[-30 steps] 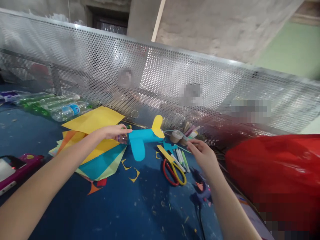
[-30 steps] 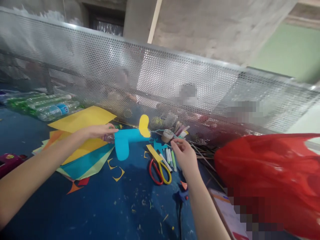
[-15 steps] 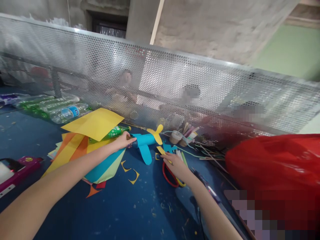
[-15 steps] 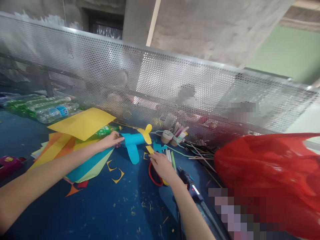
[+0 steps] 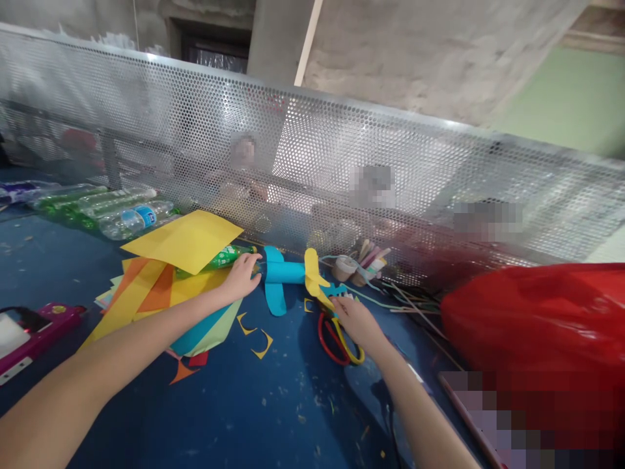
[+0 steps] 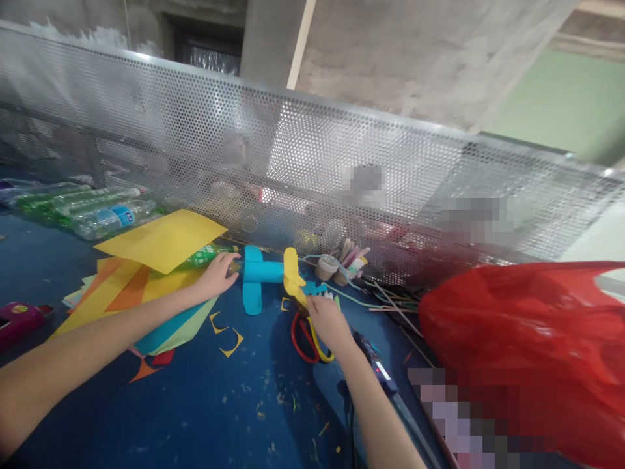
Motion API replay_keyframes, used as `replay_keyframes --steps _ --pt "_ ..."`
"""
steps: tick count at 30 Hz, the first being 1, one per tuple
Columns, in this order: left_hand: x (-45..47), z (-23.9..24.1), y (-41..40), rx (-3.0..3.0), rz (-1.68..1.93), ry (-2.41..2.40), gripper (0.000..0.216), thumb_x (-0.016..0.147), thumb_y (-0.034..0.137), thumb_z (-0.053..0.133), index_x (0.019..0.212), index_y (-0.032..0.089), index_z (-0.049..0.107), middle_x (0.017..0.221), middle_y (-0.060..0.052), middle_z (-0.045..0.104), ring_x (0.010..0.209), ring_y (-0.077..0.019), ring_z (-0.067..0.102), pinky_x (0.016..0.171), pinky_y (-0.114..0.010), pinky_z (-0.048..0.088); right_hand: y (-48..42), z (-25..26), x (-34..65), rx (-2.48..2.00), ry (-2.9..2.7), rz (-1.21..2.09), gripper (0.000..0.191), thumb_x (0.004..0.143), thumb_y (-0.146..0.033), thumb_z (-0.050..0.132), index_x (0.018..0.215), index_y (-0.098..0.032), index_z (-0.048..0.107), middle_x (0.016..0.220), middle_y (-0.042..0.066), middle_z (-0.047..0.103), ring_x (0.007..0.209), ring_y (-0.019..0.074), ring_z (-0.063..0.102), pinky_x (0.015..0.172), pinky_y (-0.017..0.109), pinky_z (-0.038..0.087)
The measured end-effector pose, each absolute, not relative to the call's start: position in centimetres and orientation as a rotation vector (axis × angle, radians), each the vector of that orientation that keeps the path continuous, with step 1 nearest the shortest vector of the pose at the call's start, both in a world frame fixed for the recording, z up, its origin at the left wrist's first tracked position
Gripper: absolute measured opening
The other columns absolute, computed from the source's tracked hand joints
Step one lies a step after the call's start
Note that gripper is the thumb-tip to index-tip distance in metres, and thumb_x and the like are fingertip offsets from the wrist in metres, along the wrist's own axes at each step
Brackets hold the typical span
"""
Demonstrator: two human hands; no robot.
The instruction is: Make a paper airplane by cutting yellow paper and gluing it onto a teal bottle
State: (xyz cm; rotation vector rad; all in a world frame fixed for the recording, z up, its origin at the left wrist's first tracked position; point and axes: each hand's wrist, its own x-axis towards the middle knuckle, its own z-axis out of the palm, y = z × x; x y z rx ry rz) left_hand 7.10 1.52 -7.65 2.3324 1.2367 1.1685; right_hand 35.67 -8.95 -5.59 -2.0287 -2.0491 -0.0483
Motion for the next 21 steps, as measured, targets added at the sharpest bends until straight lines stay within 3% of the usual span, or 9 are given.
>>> replay_keyframes --steps 6,11,21 --pt "7.4 -8.2 0.7 2.441 1.272 1.289 0.038 0.078 0.015 0.052 0.115 0.017 0.049 0.115 -0.011 0.047 0.113 -0.0285 0.041 0.100 -0.045 0.034 -9.1 -5.8 38.0 -2.149 -1.931 -0.168 0.034 0.090 -0.019 0.037 0.106 -0.014 0.066 0.109 0.013 0.069 0.105 0.0264 0.061 0.091 0.033 0.040" --pt "7.6 -8.4 0.1 2.556 1.345 1.340 0.030 0.083 0.020 0.049 0.113 0.017 0.050 0.112 -0.011 0.046 0.110 -0.0277 0.041 0.098 -0.043 0.036 -8.1 -6.3 38.5 -2.168 -1.959 -0.129 0.040 0.091 -0.017 0.034 0.125 -0.017 0.056 0.116 0.007 0.067 0.108 0.0210 0.061 0.090 0.027 0.042" --pt "7.7 -8.4 0.3 2.510 1.443 1.412 0.014 0.091 0.023 0.039 0.094 0.017 0.051 0.099 -0.009 0.049 0.100 -0.0247 0.044 0.093 -0.041 0.038 -4.5 -7.7 39.0 -2.283 -1.929 -0.129 0.036 0.088 -0.021 0.040 0.109 -0.026 0.069 0.105 0.006 0.072 0.096 0.0239 0.066 0.086 0.035 0.044"
